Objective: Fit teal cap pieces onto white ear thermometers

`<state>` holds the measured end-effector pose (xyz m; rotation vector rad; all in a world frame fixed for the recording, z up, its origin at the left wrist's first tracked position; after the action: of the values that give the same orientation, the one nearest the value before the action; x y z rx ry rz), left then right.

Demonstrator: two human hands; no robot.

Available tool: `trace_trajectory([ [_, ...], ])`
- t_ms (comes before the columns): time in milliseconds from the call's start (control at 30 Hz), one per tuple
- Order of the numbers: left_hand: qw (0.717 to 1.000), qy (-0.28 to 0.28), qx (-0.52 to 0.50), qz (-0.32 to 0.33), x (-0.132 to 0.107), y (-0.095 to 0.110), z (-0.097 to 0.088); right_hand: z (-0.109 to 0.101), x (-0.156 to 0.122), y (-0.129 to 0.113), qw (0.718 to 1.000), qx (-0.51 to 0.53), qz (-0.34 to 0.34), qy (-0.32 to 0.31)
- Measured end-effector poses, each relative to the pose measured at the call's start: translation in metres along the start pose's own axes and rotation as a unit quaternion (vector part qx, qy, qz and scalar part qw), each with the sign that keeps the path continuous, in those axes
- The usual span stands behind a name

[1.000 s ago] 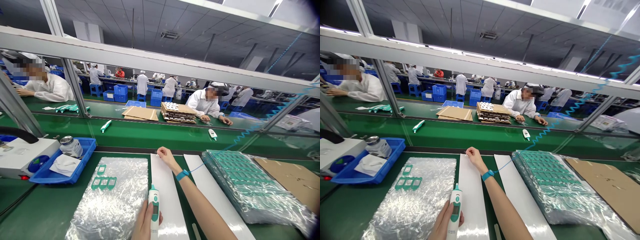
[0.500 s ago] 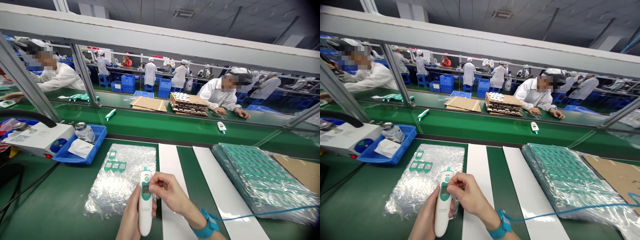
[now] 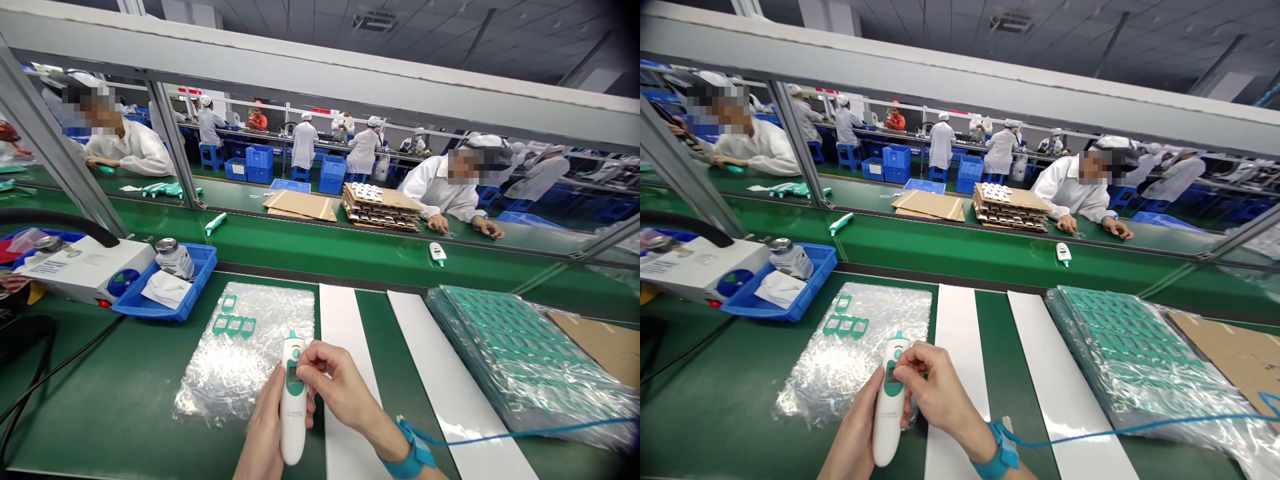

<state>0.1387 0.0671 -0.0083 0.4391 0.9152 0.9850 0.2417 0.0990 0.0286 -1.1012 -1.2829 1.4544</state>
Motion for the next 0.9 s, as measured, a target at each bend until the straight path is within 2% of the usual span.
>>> trace_trajectory([
  [167, 1.0, 0.015, 0.002, 0.001, 0.0, 0.0, -0.003, 0.0, 0.0, 0.0, 1.0, -0.019, -0.007, 0.007],
  [467, 1.0, 0.01, -0.01, -0.002, 0.0, -0.002, -0.004, 0.002, -0.003, -0.002, 0.998, -0.055, -0.014, 0.013],
  [533, 0.999, 0.035, -0.012, -0.005, 0.001, -0.005, -0.009, 0.002, -0.004, -0.001, 0.998, -0.062, -0.017, 0.013],
  [667, 0.992, 0.124, 0.003, -0.029, 0.0, -0.012, -0.023, 0.004, -0.005, 0.003, 0.998, -0.058, -0.007, 0.009],
  [767, 0.989, 0.148, 0.014, -0.02, -0.002, -0.011, -0.024, 0.003, -0.005, 0.003, 0.996, -0.087, -0.007, 0.018],
  [833, 0.991, 0.135, 0.022, -0.005, -0.004, -0.007, -0.02, 0.0, -0.006, 0.0, 0.992, -0.122, -0.021, 0.032],
  [900, 0.996, 0.076, 0.042, 0.012, -0.004, -0.003, -0.013, -0.004, -0.007, -0.003, 0.986, -0.151, -0.042, 0.05],
])
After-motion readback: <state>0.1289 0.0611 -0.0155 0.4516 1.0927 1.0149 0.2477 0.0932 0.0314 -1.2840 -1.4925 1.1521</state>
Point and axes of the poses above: each hand's wrist, its own x-axis towards the middle knuckle, its own z-axis out of the palm, y = z × x, the point moved 5 cm from there along x, towards the middle knuckle, and after that the axes turned 2 degrees about x, right-handed, at the moved point
